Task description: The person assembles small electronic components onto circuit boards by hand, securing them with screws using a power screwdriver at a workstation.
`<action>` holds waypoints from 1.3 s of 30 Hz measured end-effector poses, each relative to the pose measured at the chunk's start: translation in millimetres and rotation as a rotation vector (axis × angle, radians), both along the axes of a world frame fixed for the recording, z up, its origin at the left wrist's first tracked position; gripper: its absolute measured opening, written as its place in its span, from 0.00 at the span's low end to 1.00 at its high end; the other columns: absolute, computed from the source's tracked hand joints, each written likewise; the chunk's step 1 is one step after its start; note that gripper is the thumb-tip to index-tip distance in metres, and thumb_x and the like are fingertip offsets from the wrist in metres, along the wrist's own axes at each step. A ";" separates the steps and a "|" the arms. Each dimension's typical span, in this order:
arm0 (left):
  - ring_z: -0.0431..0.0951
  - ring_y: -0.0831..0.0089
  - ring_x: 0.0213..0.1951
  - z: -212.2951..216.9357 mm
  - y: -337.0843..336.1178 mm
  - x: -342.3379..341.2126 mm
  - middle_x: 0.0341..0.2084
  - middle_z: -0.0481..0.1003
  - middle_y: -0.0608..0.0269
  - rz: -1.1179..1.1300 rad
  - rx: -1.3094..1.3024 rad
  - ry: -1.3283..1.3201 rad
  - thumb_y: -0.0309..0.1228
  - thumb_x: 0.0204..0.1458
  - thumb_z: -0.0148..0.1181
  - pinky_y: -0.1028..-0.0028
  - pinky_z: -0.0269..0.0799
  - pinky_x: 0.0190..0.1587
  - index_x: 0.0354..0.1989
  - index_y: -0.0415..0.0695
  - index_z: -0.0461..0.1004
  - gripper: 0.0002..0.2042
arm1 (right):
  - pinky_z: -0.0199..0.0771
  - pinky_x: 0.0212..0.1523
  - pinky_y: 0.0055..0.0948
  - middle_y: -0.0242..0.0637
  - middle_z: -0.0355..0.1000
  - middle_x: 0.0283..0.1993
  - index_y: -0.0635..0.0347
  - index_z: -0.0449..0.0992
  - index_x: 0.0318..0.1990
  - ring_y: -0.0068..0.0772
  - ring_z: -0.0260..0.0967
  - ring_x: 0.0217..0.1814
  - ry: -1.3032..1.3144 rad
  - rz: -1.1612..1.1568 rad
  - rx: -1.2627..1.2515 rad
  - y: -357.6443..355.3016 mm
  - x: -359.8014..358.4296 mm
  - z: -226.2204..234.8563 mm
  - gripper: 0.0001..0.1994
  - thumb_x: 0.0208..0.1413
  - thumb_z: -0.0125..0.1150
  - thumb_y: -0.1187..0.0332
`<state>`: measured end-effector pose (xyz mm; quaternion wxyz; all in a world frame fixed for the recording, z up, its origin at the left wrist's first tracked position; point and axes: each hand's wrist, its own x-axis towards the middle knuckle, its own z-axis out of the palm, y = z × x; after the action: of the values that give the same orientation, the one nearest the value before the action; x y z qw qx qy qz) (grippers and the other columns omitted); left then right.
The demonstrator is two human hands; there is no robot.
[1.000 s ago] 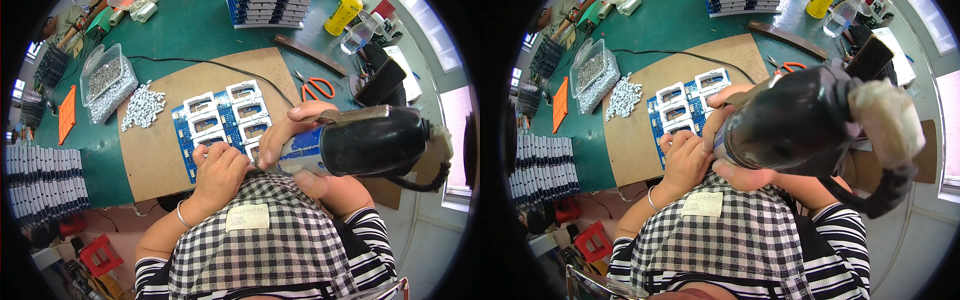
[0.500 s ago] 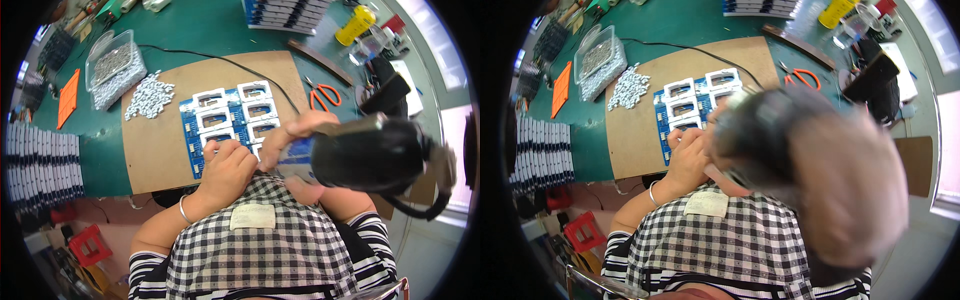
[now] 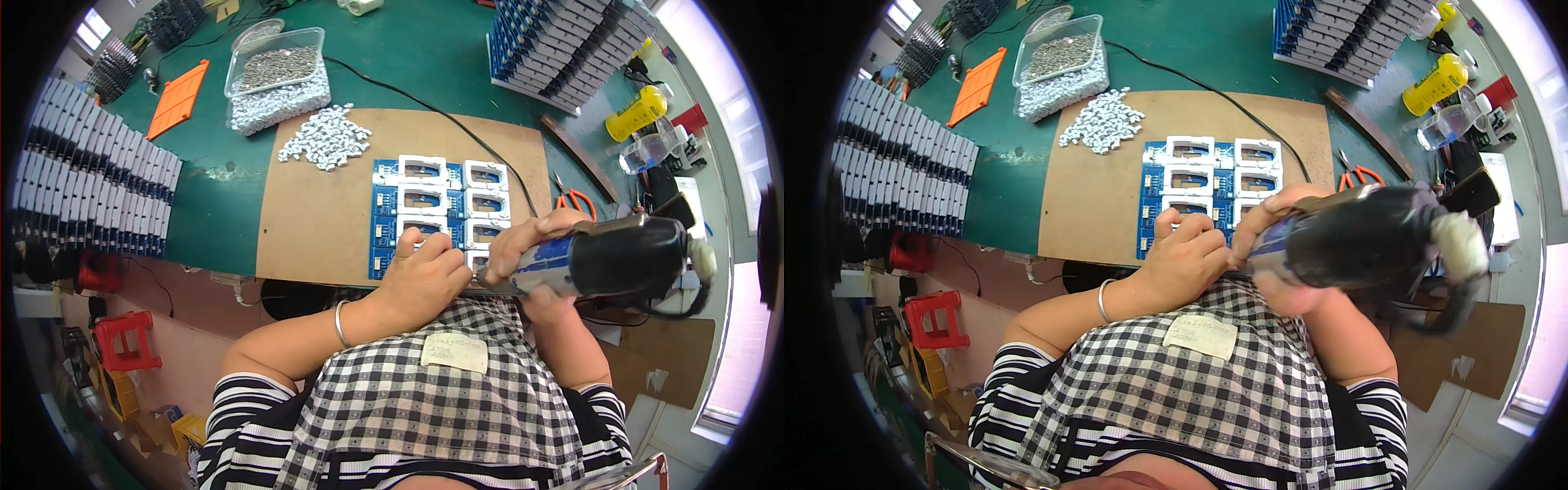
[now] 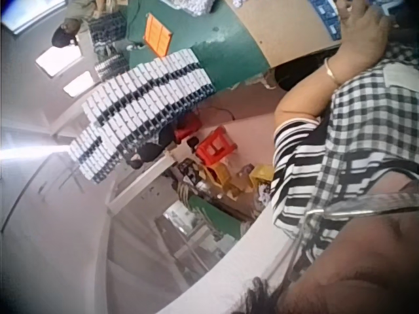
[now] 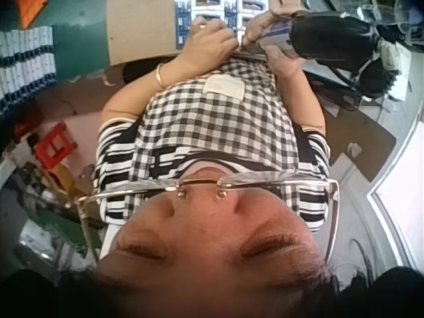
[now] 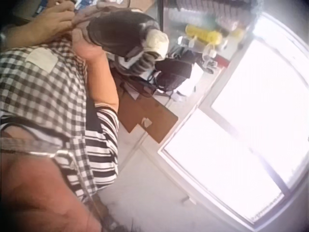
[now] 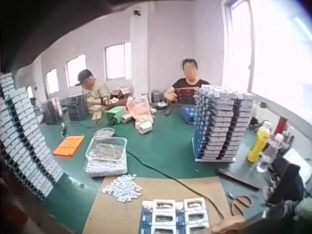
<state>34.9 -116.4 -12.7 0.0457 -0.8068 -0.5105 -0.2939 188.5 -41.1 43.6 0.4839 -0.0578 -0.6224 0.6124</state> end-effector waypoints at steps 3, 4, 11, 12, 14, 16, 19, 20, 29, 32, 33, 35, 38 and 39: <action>0.70 0.73 0.38 13.4 3.5 -21.2 0.27 0.72 0.75 -0.073 -0.139 -0.046 0.32 0.42 0.60 0.63 0.53 0.45 0.27 0.54 0.74 0.04 | 0.72 0.30 0.33 0.41 0.68 0.27 0.60 0.54 0.54 0.35 0.70 0.25 0.066 -0.030 -0.064 9.2 8.9 2.4 0.31 0.49 0.65 0.58; 0.71 0.73 0.36 14.1 11.9 -37.1 0.26 0.72 0.73 -0.016 -0.056 -0.037 0.31 0.41 0.61 0.65 0.56 0.43 0.26 0.53 0.75 0.03 | 0.74 0.32 0.33 0.42 0.69 0.28 0.61 0.54 0.55 0.36 0.71 0.28 0.133 0.016 -0.116 12.3 13.8 1.3 0.32 0.49 0.65 0.60; 0.71 0.67 0.37 -0.6 64.9 -148.5 0.27 0.74 0.70 0.450 -0.003 0.022 0.30 0.41 0.64 0.65 0.60 0.43 0.27 0.51 0.78 0.03 | 0.73 0.33 0.35 0.42 0.70 0.29 0.60 0.53 0.55 0.37 0.71 0.28 0.186 -0.024 0.020 5.0 14.0 3.4 0.31 0.50 0.65 0.61; 0.71 0.67 0.38 0.6 68.4 -146.8 0.27 0.74 0.70 0.426 -0.023 0.056 0.30 0.41 0.65 0.65 0.60 0.43 0.28 0.51 0.79 0.04 | 0.73 0.33 0.35 0.42 0.70 0.29 0.60 0.53 0.55 0.37 0.71 0.28 0.186 -0.031 0.014 5.0 14.4 1.8 0.31 0.50 0.65 0.61; 0.70 0.68 0.38 2.6 60.1 -141.1 0.27 0.74 0.71 0.398 -0.043 0.103 0.30 0.41 0.65 0.65 0.60 0.44 0.28 0.51 0.79 0.04 | 0.73 0.33 0.35 0.42 0.70 0.29 0.61 0.53 0.55 0.37 0.71 0.30 0.141 -0.030 0.037 4.2 14.3 -0.7 0.30 0.50 0.64 0.62; 0.70 0.68 0.38 1.2 44.7 -134.9 0.27 0.74 0.71 0.374 -0.069 0.149 0.30 0.42 0.65 0.65 0.59 0.44 0.28 0.51 0.79 0.04 | 0.73 0.34 0.35 0.42 0.70 0.30 0.61 0.52 0.54 0.38 0.71 0.31 0.123 -0.019 0.052 2.6 17.2 -1.6 0.30 0.51 0.64 0.62; 0.71 0.68 0.39 -2.4 32.0 -133.9 0.28 0.74 0.71 0.390 -0.051 0.101 0.28 0.42 0.65 0.67 0.59 0.44 0.28 0.50 0.78 0.04 | 0.73 0.34 0.35 0.43 0.70 0.31 0.61 0.52 0.54 0.38 0.71 0.30 0.115 -0.046 0.070 1.7 18.3 -0.6 0.30 0.50 0.65 0.62; 0.71 0.69 0.39 0.3 30.5 -133.9 0.28 0.74 0.71 0.405 -0.037 0.070 0.28 0.42 0.65 0.67 0.59 0.44 0.28 0.50 0.78 0.04 | 0.73 0.34 0.35 0.43 0.70 0.31 0.61 0.52 0.54 0.38 0.71 0.30 0.114 -0.047 0.067 1.5 17.7 0.1 0.30 0.50 0.65 0.62; 0.71 0.69 0.38 2.9 57.7 -140.5 0.28 0.74 0.71 0.320 -0.033 0.090 0.28 0.41 0.64 0.67 0.58 0.45 0.29 0.49 0.77 0.05 | 0.72 0.34 0.35 0.42 0.70 0.30 0.61 0.52 0.55 0.38 0.71 0.30 0.117 -0.100 0.040 -4.2 18.6 0.3 0.31 0.51 0.65 0.61; 0.71 0.69 0.37 6.3 61.1 -142.4 0.27 0.74 0.72 0.272 -0.071 0.144 0.28 0.41 0.65 0.67 0.58 0.45 0.27 0.50 0.76 0.05 | 0.73 0.35 0.35 0.42 0.70 0.31 0.60 0.52 0.55 0.38 0.71 0.31 0.128 -0.112 0.041 -3.2 21.2 -1.9 0.31 0.50 0.65 0.62; 0.71 0.69 0.37 9.3 63.7 -140.2 0.26 0.74 0.72 0.253 -0.065 0.158 0.29 0.40 0.65 0.67 0.58 0.45 0.26 0.50 0.76 0.05 | 0.73 0.36 0.35 0.42 0.70 0.31 0.60 0.52 0.55 0.38 0.71 0.32 0.118 -0.098 0.033 -2.0 21.7 -0.9 0.30 0.50 0.65 0.63; 0.71 0.69 0.36 9.9 54.1 -129.4 0.26 0.74 0.72 0.276 -0.096 0.196 0.29 0.40 0.66 0.67 0.57 0.45 0.26 0.50 0.75 0.05 | 0.73 0.38 0.35 0.40 0.71 0.31 0.57 0.52 0.55 0.38 0.71 0.33 0.078 -0.084 0.010 -4.4 24.4 2.2 0.30 0.50 0.64 0.65; 0.71 0.69 0.36 11.2 32.9 -119.9 0.26 0.74 0.72 0.314 -0.127 0.201 0.30 0.40 0.66 0.67 0.57 0.45 0.26 0.50 0.75 0.06 | 0.73 0.38 0.36 0.39 0.71 0.31 0.56 0.52 0.55 0.37 0.71 0.33 0.052 -0.107 0.069 -1.8 26.0 -4.6 0.29 0.51 0.63 0.64; 0.71 0.69 0.36 12.4 24.8 -116.4 0.27 0.74 0.72 0.313 -0.127 0.154 0.30 0.41 0.65 0.67 0.57 0.45 0.27 0.50 0.75 0.06 | 0.73 0.38 0.36 0.38 0.70 0.31 0.56 0.52 0.55 0.36 0.71 0.32 0.035 -0.128 0.079 -3.0 26.5 -4.4 0.29 0.51 0.63 0.62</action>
<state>-81.4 -91.7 -0.3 0.0788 -0.7389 -0.6423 -0.1878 215.0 -44.2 39.2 0.5348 -0.0678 -0.6328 0.5558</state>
